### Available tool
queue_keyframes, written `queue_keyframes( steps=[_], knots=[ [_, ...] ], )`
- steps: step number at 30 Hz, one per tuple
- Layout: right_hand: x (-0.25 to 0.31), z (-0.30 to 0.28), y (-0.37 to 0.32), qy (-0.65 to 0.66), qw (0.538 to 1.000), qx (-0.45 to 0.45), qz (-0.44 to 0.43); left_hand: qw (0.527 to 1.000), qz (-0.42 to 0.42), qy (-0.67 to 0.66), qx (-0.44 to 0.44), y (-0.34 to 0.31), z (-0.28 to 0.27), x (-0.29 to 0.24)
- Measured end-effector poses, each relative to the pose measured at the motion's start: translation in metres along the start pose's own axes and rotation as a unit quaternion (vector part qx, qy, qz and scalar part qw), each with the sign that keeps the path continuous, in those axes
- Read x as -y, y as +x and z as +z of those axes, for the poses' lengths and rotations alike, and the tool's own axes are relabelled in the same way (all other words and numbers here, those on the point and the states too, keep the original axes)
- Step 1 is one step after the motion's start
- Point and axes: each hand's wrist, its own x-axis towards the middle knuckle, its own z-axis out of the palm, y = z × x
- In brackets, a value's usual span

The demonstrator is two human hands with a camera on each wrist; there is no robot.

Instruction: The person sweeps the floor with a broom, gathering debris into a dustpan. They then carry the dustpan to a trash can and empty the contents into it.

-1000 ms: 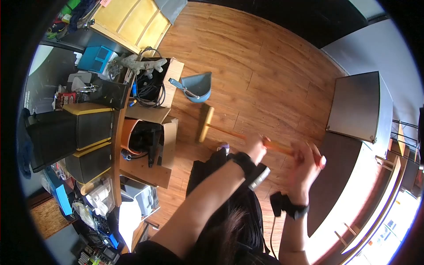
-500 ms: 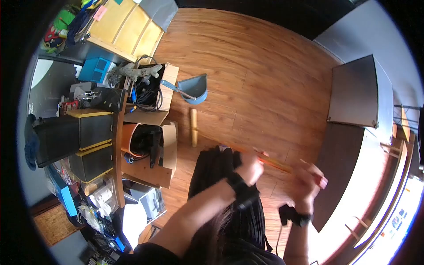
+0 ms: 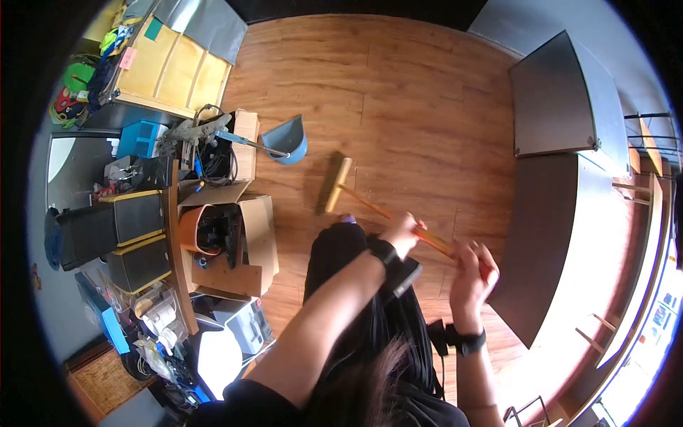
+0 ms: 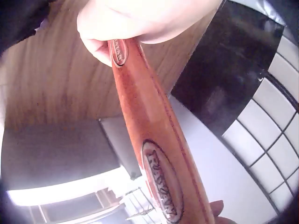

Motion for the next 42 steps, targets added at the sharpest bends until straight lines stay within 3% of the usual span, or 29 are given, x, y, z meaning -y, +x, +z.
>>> queue_keyframes(
  steps=[1, 2, 4, 8, 10, 12, 13, 14, 15, 16, 18, 19, 20, 21, 23, 24, 25, 26, 27, 28, 29, 31, 34, 35, 36, 39, 40, 41, 42],
  knots=[
    [0.004, -0.020, -0.004, -0.004, 1.000, 0.010, -0.019, 0.968, -0.086, -0.234, -0.022, -0.012, 0.028, -0.007],
    [0.007, -0.039, -0.007, -0.007, 0.999, 0.019, -0.039, 0.875, -0.167, -0.453, -0.039, -0.023, 0.051, -0.015],
    [0.011, -0.072, -0.009, -0.017, 0.995, 0.058, -0.082, 0.866, -0.164, -0.462, -0.100, -0.046, 0.085, -0.029],
    [0.060, -0.113, -0.016, -0.138, 0.972, 0.186, -0.045, 0.858, -0.180, -0.447, -0.175, -0.060, 0.122, -0.027],
    [0.080, -0.149, -0.009, -0.149, 0.914, 0.377, 0.018, 0.861, -0.170, -0.438, -0.196, -0.067, 0.127, -0.020],
    [0.107, -0.161, -0.007, -0.024, 0.885, 0.436, 0.161, 0.867, -0.129, -0.452, -0.164, -0.065, 0.127, 0.020],
    [0.107, -0.170, -0.001, -0.077, 0.870, 0.452, 0.183, 0.870, -0.084, -0.466, -0.137, -0.060, 0.122, 0.029],
    [0.105, -0.171, 0.004, -0.129, 0.848, 0.471, 0.204, 0.905, -0.093, -0.371, -0.188, -0.074, 0.117, 0.010],
    [0.106, -0.156, 0.003, -0.271, 0.807, 0.461, 0.251, 0.915, -0.045, -0.356, -0.183, -0.088, 0.112, 0.003],
    [0.108, -0.121, -0.003, -0.447, 0.731, 0.478, 0.194, 0.928, -0.068, -0.316, -0.187, -0.087, 0.108, -0.001],
    [0.070, -0.091, -0.010, -0.627, 0.591, 0.503, -0.066, 0.921, -0.115, -0.285, -0.240, -0.081, 0.101, -0.014],
    [0.054, -0.086, -0.014, -0.703, 0.533, 0.466, -0.058, 0.882, -0.085, -0.446, -0.127, -0.070, 0.095, 0.017],
    [0.038, -0.082, -0.017, -0.773, 0.470, 0.423, -0.051, 0.917, -0.087, -0.380, -0.087, -0.050, 0.083, 0.030],
    [0.023, -0.087, -0.004, -0.761, 0.496, 0.418, -0.019, 0.946, -0.083, -0.310, -0.047, -0.030, 0.070, 0.042],
    [0.026, -0.082, 0.012, -0.720, 0.595, 0.356, 0.012, 0.989, -0.101, -0.047, -0.093, -0.039, 0.022, -0.022],
    [0.021, -0.091, 0.019, -0.718, 0.597, 0.358, -0.009, 0.983, 0.027, 0.133, -0.121, -0.064, -0.031, -0.083],
    [0.015, -0.099, 0.021, -0.715, 0.599, 0.359, -0.028, 0.951, 0.145, 0.139, -0.233, -0.047, -0.078, -0.101],
    [0.015, -0.093, 0.018, -0.715, 0.615, 0.332, -0.019, 0.878, 0.262, 0.173, -0.362, -0.030, -0.125, -0.119],
    [-0.027, -0.140, 0.027, -0.523, 0.798, 0.290, 0.073, 0.780, 0.337, 0.214, -0.481, -0.012, -0.173, -0.138],
    [-0.070, -0.187, 0.037, -0.284, 0.921, 0.226, 0.141, 0.756, 0.321, 0.238, -0.519, -0.015, -0.228, -0.161],
    [-0.042, -0.133, 0.035, -0.437, 0.859, 0.245, 0.108, 0.730, 0.303, 0.260, -0.555, -0.017, -0.283, -0.185],
    [0.019, -0.017, 0.031, -0.716, 0.643, 0.270, 0.029, 0.702, 0.207, 0.395, -0.555, -0.012, -0.364, -0.197],
    [0.011, 0.062, 0.055, -0.710, 0.648, 0.275, 0.029, 0.707, 0.063, 0.475, -0.520, 0.011, -0.429, -0.184],
    [0.008, 0.091, 0.064, -0.700, 0.658, 0.278, 0.025, 0.783, 0.042, 0.419, -0.459, 0.036, -0.453, -0.160],
    [0.003, 0.122, 0.074, -0.689, 0.668, 0.280, 0.022, 0.813, 0.047, 0.380, -0.439, 0.057, -0.468, -0.138],
    [-0.021, 0.218, 0.115, -0.657, 0.676, 0.332, -0.047, 0.771, 0.112, 0.480, -0.402, 0.066, -0.477, -0.139],
    [-0.036, 0.244, 0.133, -0.645, 0.673, 0.355, -0.073, 0.897, 0.048, 0.172, -0.405, 0.054, -0.468, -0.152],
    [-0.060, 0.266, 0.155, -0.641, 0.668, 0.372, -0.070, 0.919, -0.022, -0.156, -0.362, 0.045, -0.460, -0.162],
    [-0.077, 0.299, 0.173, -0.610, 0.678, 0.388, -0.134, 0.917, -0.025, -0.160, -0.364, 0.040, -0.458, -0.164]
  ],
)
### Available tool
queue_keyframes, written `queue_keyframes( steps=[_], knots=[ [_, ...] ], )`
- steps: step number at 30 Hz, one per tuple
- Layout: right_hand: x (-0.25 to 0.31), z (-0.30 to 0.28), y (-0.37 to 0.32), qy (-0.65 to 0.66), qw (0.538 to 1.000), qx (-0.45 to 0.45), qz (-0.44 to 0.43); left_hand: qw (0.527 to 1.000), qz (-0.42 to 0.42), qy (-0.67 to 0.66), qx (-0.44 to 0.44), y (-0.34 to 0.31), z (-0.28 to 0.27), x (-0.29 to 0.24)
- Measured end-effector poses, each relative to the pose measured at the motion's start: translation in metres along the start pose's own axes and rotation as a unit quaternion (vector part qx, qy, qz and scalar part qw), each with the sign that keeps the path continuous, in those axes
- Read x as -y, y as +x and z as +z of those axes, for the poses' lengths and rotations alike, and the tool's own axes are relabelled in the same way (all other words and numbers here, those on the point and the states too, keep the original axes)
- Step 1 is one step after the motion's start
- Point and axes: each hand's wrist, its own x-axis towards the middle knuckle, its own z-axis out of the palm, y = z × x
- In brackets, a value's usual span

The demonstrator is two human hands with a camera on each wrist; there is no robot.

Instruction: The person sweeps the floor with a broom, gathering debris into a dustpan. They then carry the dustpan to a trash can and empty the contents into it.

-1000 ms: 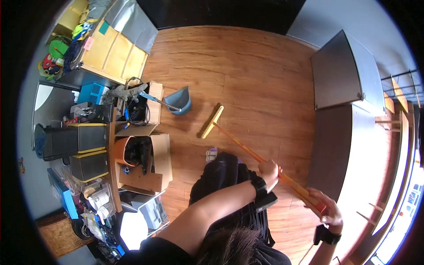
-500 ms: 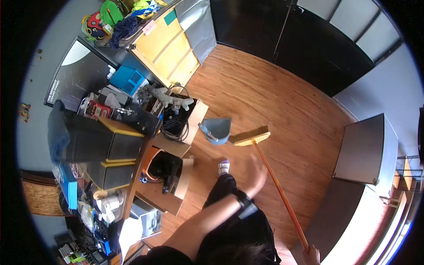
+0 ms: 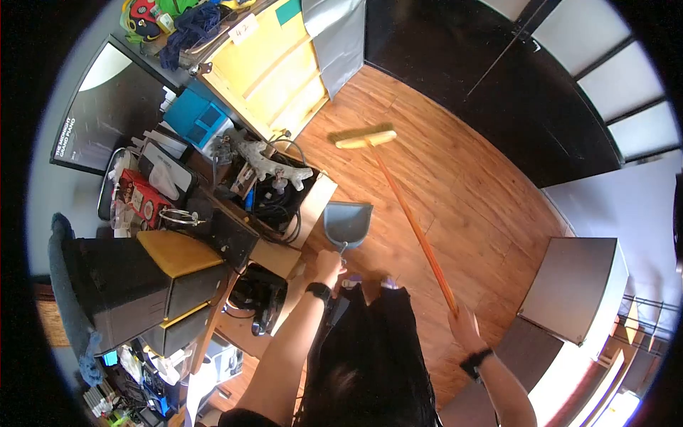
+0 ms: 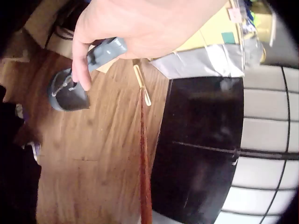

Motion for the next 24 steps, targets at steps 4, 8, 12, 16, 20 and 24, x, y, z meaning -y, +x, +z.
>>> queue_keyframes(
  steps=[4, 8, 12, 16, 20, 24],
  knots=[
    [0.065, 0.018, 0.141, -0.081, 0.993, 0.081, -0.016, 0.952, -0.112, -0.283, 0.034, -0.015, -0.010, 0.025],
    [0.113, 0.050, 0.235, -0.100, 0.984, 0.064, -0.134, 0.956, -0.114, -0.268, 0.036, -0.046, -0.023, 0.071],
    [0.085, 0.060, 0.253, -0.160, 0.974, 0.148, -0.062, 0.969, -0.125, -0.209, -0.039, -0.110, -0.027, 0.091],
    [0.009, 0.036, 0.220, -0.194, 0.967, 0.160, -0.028, 0.978, -0.121, -0.160, -0.058, -0.166, -0.039, 0.117],
    [-0.079, -0.012, 0.140, -0.226, 0.958, 0.174, 0.036, 0.979, -0.107, -0.164, -0.051, -0.203, -0.054, 0.163],
    [-0.159, -0.050, 0.031, -0.322, 0.922, 0.207, -0.060, 0.967, -0.128, -0.205, -0.077, -0.235, -0.056, 0.185]
  ],
)
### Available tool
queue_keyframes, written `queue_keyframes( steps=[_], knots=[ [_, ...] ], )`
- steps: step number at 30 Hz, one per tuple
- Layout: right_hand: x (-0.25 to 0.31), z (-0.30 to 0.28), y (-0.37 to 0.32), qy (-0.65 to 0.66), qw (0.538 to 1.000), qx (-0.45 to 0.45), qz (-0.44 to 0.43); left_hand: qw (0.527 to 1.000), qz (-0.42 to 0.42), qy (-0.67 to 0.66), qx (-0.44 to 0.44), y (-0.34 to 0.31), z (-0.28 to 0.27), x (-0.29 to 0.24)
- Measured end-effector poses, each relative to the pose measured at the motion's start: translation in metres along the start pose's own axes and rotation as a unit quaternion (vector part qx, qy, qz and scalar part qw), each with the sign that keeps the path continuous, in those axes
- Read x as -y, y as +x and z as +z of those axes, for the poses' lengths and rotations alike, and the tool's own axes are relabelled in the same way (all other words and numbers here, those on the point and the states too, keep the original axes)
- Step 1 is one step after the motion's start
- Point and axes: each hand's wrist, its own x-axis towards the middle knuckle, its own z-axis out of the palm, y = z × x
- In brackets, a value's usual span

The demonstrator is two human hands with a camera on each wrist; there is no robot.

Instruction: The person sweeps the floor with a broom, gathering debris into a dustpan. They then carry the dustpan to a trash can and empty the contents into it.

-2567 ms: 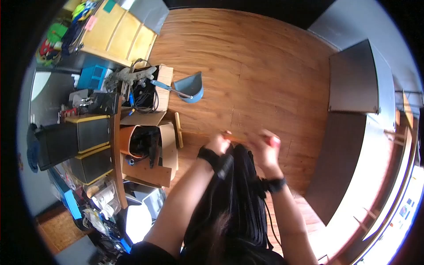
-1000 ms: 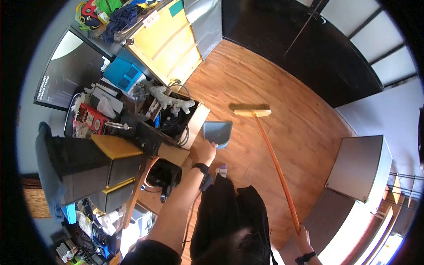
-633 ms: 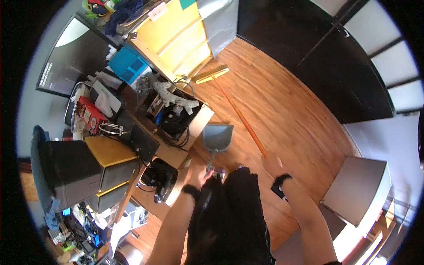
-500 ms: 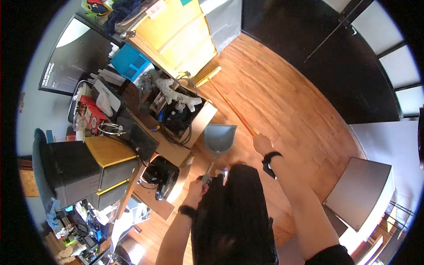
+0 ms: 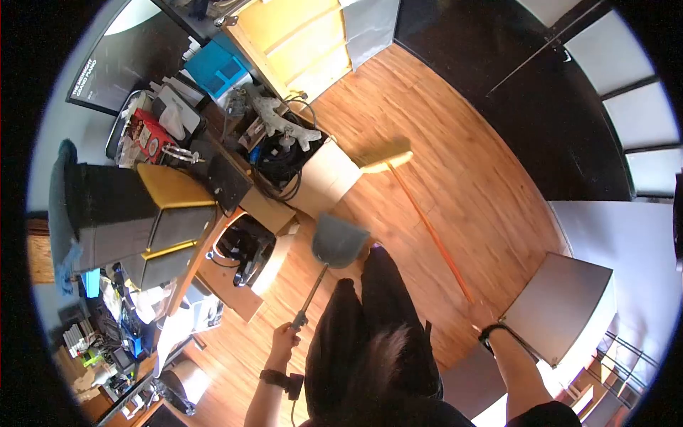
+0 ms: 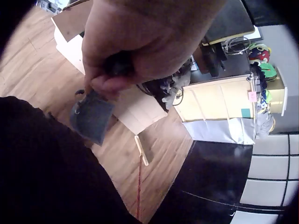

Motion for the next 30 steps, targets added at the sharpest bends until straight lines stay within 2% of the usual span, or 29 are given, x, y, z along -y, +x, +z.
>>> queue_keyframes(
  steps=[1, 3, 4, 5, 7, 11, 13, 15, 17, 18, 20, 22, 24, 25, 27, 30],
  knots=[
    [-0.020, 0.025, -0.027, -0.029, 0.999, -0.010, -0.039, 1.000, -0.009, -0.024, -0.010, -0.003, -0.007, 0.010],
    [-0.035, 0.051, -0.074, -0.014, 0.998, 0.009, -0.053, 1.000, -0.012, -0.019, 0.000, -0.008, -0.023, 0.032],
    [-0.022, 0.040, -0.110, 0.077, 0.996, 0.030, 0.043, 1.000, -0.016, -0.013, 0.008, -0.009, -0.033, 0.044],
    [-0.017, 0.041, -0.132, 0.076, 0.996, 0.025, 0.046, 0.999, -0.025, -0.031, 0.005, -0.010, -0.041, 0.056],
    [-0.008, 0.050, -0.172, 0.125, 0.970, 0.042, 0.202, 0.999, -0.011, -0.039, 0.010, -0.011, -0.061, 0.085],
    [0.020, 0.073, -0.219, 0.151, 0.958, 0.004, 0.243, 0.999, 0.015, -0.044, -0.014, -0.018, -0.097, 0.131],
    [0.029, 0.105, -0.211, 0.171, 0.957, -0.050, 0.230, 0.999, 0.033, -0.030, -0.006, -0.020, -0.119, 0.158],
    [0.018, 0.162, -0.155, 0.057, 0.992, -0.085, 0.068, 0.999, 0.045, 0.008, 0.014, -0.026, -0.138, 0.180],
    [0.095, 0.116, -0.130, 0.210, 0.950, -0.146, 0.181, 0.999, 0.051, 0.000, 0.006, -0.039, -0.154, 0.202],
    [0.106, 0.117, -0.104, 0.095, 0.980, -0.133, 0.115, 0.998, 0.058, -0.001, 0.000, -0.044, -0.162, 0.209],
    [0.147, 0.084, -0.098, 0.185, 0.964, -0.130, 0.143, 0.998, 0.056, -0.006, -0.021, -0.061, -0.175, 0.217],
    [0.150, 0.090, -0.074, 0.217, 0.961, -0.091, 0.146, 0.998, 0.059, -0.010, -0.027, -0.068, -0.184, 0.232],
    [0.166, 0.095, -0.060, 0.166, 0.966, -0.182, 0.074, 0.998, 0.059, 0.000, -0.019, -0.070, -0.191, 0.246],
    [0.179, 0.087, -0.058, 0.167, 0.966, -0.182, 0.076, 0.998, 0.055, -0.003, -0.039, -0.073, -0.191, 0.250],
    [0.202, 0.072, -0.059, 0.069, 0.994, -0.066, 0.059, 0.997, 0.055, -0.004, -0.061, -0.077, -0.190, 0.255],
    [0.189, 0.099, -0.054, 0.131, 0.988, -0.063, 0.042, 0.994, 0.048, -0.049, -0.085, -0.085, -0.185, 0.259]
  ],
)
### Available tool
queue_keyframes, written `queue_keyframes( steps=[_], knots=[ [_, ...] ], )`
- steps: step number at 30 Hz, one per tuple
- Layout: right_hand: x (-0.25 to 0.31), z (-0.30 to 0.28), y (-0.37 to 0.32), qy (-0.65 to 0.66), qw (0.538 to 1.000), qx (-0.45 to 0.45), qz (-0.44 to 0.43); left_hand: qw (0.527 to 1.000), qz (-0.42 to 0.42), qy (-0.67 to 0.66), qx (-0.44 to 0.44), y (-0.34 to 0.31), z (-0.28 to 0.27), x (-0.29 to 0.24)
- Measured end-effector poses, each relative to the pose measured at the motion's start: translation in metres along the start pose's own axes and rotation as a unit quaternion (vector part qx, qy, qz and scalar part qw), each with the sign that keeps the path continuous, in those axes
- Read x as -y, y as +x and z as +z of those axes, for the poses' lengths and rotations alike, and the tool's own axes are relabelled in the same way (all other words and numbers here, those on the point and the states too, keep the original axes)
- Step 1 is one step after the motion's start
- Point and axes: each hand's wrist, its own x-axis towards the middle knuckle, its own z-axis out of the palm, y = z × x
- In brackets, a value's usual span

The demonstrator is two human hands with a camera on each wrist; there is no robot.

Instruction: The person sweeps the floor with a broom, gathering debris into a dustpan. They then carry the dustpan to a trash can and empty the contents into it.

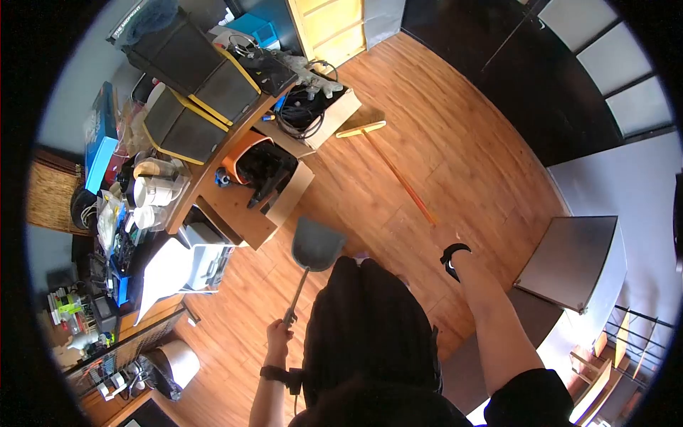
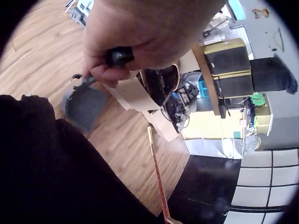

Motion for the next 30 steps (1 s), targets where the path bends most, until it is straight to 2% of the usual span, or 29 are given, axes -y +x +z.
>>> queue_keyframes(
  steps=[3, 5, 7, 8, 10, 12, 14, 16, 17, 19, 21, 23, 26, 28, 29, 30],
  knots=[
    [-0.027, 0.005, -0.038, -0.011, 1.000, 0.009, -0.012, 0.998, -0.006, -0.065, -0.016, -0.005, 0.000, 0.008],
    [-0.070, 0.027, -0.058, 0.011, 1.000, -0.019, -0.019, 0.997, -0.005, -0.071, -0.019, -0.002, -0.003, 0.018],
    [-0.161, 0.081, -0.055, 0.002, 1.000, -0.013, 0.020, 0.996, 0.010, -0.082, -0.017, -0.008, 0.003, 0.024],
    [-0.200, 0.100, -0.062, -0.036, 0.997, 0.039, 0.051, 0.996, -0.001, -0.085, -0.001, 0.002, 0.000, 0.039],
    [-0.223, 0.074, -0.144, 0.008, 0.993, -0.011, 0.114, 0.993, 0.021, -0.107, -0.033, -0.007, 0.013, 0.049],
    [-0.285, 0.087, -0.191, -0.087, 0.988, 0.106, 0.064, 0.989, 0.029, -0.141, -0.023, -0.023, 0.027, 0.055],
    [-0.352, 0.127, -0.235, -0.064, 0.986, 0.062, 0.144, 0.992, 0.032, -0.116, -0.037, -0.038, 0.041, 0.059],
    [-0.366, 0.111, -0.288, -0.048, 0.970, 0.090, 0.222, 0.987, 0.019, -0.158, -0.022, -0.030, 0.043, 0.077],
    [-0.385, 0.117, -0.307, -0.047, 0.973, 0.072, 0.213, 0.989, 0.043, -0.143, -0.001, -0.027, 0.043, 0.085],
    [-0.422, 0.128, -0.336, -0.034, 0.976, 0.046, 0.212, 0.985, 0.028, -0.167, -0.015, -0.022, 0.046, 0.097],
    [-0.447, 0.133, -0.353, -0.020, 0.975, 0.037, 0.217, 0.978, 0.015, -0.206, -0.029, -0.021, 0.049, 0.104],
    [-0.462, 0.140, -0.368, 0.042, 0.977, -0.050, 0.202, 0.974, 0.002, -0.224, -0.024, -0.019, 0.049, 0.112],
    [-0.468, 0.158, -0.371, 0.079, 0.971, -0.070, 0.215, 0.972, -0.013, -0.233, -0.031, -0.012, 0.045, 0.121],
    [-0.447, 0.154, -0.355, 0.106, 0.968, -0.088, 0.207, 0.970, -0.040, -0.239, 0.008, 0.031, 0.015, 0.145],
    [-0.434, 0.151, -0.336, 0.111, 0.969, -0.104, 0.192, 0.967, -0.042, -0.243, 0.062, 0.066, -0.009, 0.167],
    [-0.419, 0.146, -0.313, 0.117, 0.970, -0.123, 0.175, 0.970, -0.043, -0.233, 0.062, 0.077, -0.015, 0.173]
  ],
)
